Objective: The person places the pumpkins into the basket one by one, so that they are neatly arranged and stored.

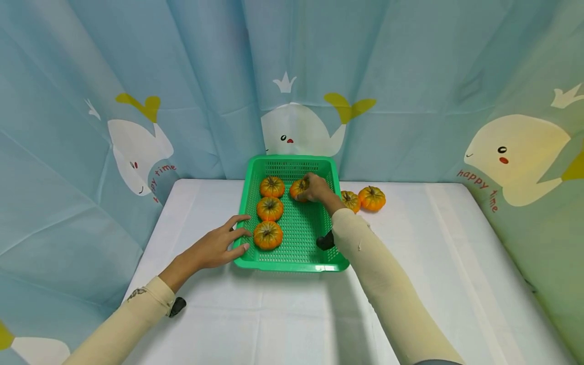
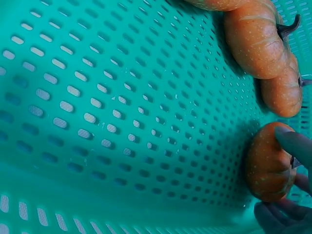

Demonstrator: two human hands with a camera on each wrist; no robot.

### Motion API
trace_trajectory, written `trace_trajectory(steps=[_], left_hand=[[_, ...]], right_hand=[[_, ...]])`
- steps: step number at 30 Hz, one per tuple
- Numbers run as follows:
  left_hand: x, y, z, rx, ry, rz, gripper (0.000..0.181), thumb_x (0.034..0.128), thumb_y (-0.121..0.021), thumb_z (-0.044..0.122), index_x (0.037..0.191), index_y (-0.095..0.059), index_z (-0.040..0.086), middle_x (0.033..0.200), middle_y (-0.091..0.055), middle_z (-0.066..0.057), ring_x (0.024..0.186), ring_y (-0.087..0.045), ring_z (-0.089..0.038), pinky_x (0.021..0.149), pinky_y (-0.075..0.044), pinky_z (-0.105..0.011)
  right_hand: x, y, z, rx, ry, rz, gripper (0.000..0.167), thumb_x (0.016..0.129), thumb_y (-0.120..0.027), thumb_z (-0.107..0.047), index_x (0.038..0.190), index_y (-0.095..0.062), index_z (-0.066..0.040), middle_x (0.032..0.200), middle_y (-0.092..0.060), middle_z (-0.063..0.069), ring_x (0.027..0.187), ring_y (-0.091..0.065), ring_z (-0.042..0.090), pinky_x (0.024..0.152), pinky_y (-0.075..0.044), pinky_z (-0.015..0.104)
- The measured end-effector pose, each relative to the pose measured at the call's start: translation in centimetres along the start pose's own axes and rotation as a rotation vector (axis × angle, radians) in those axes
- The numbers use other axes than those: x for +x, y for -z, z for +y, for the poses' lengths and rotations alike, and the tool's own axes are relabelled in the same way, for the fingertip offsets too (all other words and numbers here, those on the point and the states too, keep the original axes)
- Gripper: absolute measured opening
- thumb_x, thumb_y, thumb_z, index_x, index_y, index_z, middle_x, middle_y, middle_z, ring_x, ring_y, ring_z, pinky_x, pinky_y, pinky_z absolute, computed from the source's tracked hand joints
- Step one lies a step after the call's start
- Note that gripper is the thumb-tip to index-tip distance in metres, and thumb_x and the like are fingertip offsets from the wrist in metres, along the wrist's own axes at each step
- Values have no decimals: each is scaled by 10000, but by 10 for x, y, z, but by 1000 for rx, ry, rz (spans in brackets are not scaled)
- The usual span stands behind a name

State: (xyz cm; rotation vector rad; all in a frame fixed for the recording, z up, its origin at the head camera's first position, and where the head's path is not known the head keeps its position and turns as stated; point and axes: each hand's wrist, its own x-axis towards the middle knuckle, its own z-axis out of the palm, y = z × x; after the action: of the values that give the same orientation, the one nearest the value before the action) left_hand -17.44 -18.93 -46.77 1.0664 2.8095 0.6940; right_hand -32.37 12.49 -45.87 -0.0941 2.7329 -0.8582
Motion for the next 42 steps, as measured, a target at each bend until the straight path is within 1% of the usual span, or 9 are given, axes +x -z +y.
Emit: trace_trajectory(steps=[2, 9, 15, 20, 26, 30, 36, 39, 42], left_hand=[[0, 0, 0, 0, 1, 0, 344, 1020, -570, 379, 1270, -658, 159, 1590, -346, -59, 1058, -675, -241, 850, -554, -443], [0, -2, -2, 6, -5, 4, 345, 1023, -564, 382, 1268, -658, 157, 1587, -347, -60, 1098, -667, -267, 860, -554, -456], [0, -2, -1, 3, -16, 15, 336, 1021, -569, 378, 1260, -658, 159, 1580, -354, -66, 1088, -668, -260, 854, -556, -451], [0, -2, -2, 11, -17, 22, 335, 1018, -577, 373, 1255, -663, 153, 1575, -360, -61, 1078, -672, -261, 848, -556, -448], [0, -2, -1, 7, -9, 15, 344, 1018, -573, 376, 1260, -662, 148, 1577, -356, -61, 1084, -669, -267, 856, -555, -461], [0, -1, 0, 3, -10, 11, 346, 1020, -571, 380, 1262, -661, 151, 1580, -351, -61, 1085, -669, -265, 854, -554, -455], [-1, 0, 0, 5, -16, 12, 344, 1021, -571, 378, 1263, -662, 151, 1582, -350, -71, 1082, -670, -263, 847, -556, -448], [0, 0, 1, 1, -12, 8, 348, 1020, -573, 377, 1265, -663, 145, 1585, -347, -69, 1087, -669, -262, 860, -554, -455], [0, 1, 2, -5, -8, 2, 353, 1020, -574, 376, 1265, -663, 138, 1585, -346, -66, 1086, -669, -263, 868, -552, -460]], right_hand=[[0, 0, 0, -2, -1, 1, 712, 874, -797, -227, 1461, -445, -31, 1433, -493, 227, 1324, -474, 399, 1059, -451, 499], [-2, 3, -3, 8, -2, 12, 706, 880, -791, -240, 1464, -448, -38, 1474, -463, 226, 1343, -460, 398, 1064, -442, 504], [-3, 9, -10, -15, 52, 25, 728, 889, -786, -267, 1480, -428, -38, 1515, -431, 225, 1395, -409, 407, 1094, -421, 507], [-8, 20, -13, 9, 103, 45, 734, 877, -798, -271, 1469, -437, -32, 1522, -424, 230, 1400, -401, 416, 1095, -416, 524], [-19, 36, -16, 48, 166, 38, 757, 885, -786, -286, 1497, -413, -44, 1531, -419, 222, 1391, -415, 411, 1086, -419, 536], [-29, 48, -16, 104, 215, 33, 749, 878, -790, -267, 1487, -423, -32, 1518, -423, 245, 1369, -436, 423, 1068, -431, 541], [-45, 68, -16, 179, 275, 37, 759, 879, -790, -259, 1493, -403, -39, 1528, -412, 233, 1388, -418, 430, 1078, -421, 542], [-54, 77, -13, 175, 309, 56, 757, 883, -787, -273, 1500, -406, -58, 1525, -421, 224, 1383, -425, 427, 1073, -420, 552], [-64, 86, -7, 167, 324, 84, 740, 879, -794, -284, 1489, -428, -80, 1518, -439, 198, 1371, -444, 412, 1063, -429, 549]])
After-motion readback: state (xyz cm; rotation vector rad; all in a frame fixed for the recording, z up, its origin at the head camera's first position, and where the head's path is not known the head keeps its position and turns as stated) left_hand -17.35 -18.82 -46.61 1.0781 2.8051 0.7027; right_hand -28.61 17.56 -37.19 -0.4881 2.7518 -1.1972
